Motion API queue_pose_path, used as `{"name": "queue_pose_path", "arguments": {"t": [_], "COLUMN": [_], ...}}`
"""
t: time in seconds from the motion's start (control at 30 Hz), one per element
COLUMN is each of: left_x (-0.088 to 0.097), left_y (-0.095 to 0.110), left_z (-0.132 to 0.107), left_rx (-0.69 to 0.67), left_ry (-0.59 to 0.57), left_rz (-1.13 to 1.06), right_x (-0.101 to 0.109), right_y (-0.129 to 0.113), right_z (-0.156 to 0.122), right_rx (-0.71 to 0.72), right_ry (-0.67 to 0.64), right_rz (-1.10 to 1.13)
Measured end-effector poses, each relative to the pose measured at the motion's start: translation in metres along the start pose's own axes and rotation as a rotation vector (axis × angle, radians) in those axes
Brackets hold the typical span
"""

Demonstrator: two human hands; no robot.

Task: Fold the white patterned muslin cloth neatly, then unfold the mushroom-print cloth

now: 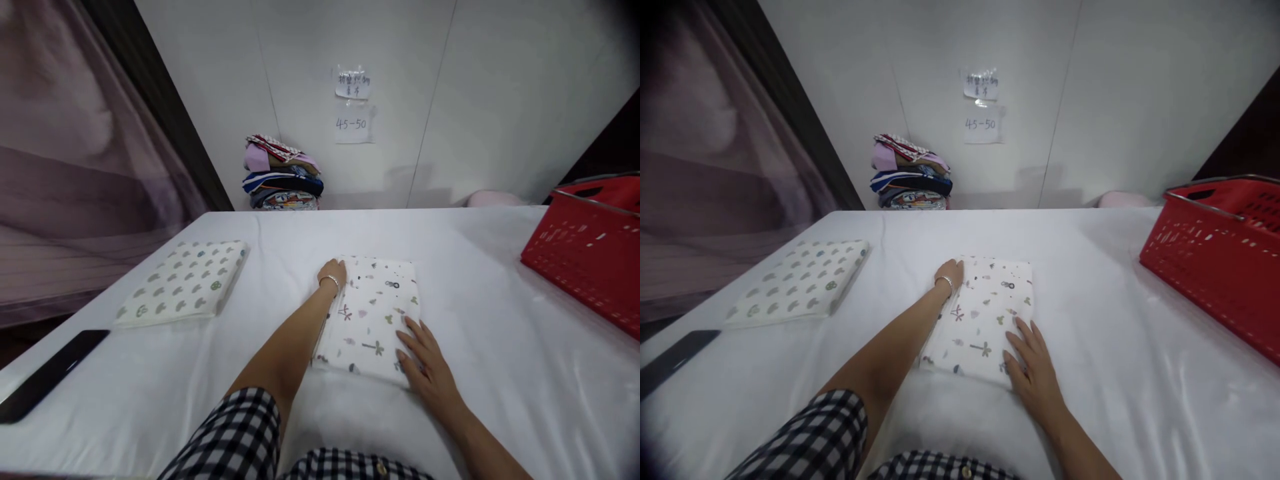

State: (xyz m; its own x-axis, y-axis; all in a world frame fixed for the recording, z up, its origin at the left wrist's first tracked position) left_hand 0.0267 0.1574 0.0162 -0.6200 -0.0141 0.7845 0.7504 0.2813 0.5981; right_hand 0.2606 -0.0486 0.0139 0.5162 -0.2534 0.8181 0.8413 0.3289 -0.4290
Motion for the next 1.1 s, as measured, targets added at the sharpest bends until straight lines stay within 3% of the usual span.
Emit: {"name": "queue_pose_path", "arguments": {"t": [0.27,0.53,0.7,0.87,1.1], "left_x": [0.011,0.020,0.025,0.032,0.035], "left_y": [0.001,-0.019,-0.034,-0.044,-0.063], "left_z": [-0.014,-0.082,-0.118,-0.134,-0.170], "left_rx": [-0.006,-0.076,-0.087,-0.060,-0.118], "left_ry": [-0.037,-0.105,-0.088,-0.060,-0.069], "left_rz": [-0.005,-0.003,-0.006,-0.075,-0.166], "right_x": [0.002,0.002,-0.003,-0.002,0.013], "right_y": [0.001,0.006,0.006,0.006,-0.005], "right_z": [0.001,-0.001,0.009,0.017,-0.011], "right_rx": [-0.050,-0.262,-0.194,-0.128,-0.077], "right_ry": [0.011,-0.036,-0.066,-0.071,-0.125], "right_rz": [0.093,0.235,0.256,0.267,0.035]}}
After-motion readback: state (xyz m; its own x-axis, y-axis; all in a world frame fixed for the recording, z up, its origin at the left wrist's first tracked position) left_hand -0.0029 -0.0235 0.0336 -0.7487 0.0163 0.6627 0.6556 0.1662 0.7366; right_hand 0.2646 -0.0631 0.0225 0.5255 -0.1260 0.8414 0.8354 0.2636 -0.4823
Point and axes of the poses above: each hand's wrist, its own z-axis towards the middle knuckle, its own x-axis out of the back of the hand, y = z × x, the point moved 8 cm from there along z, towards the middle knuckle, and after that the axes turned 14 degrees about -z, right-handed, at the moved point
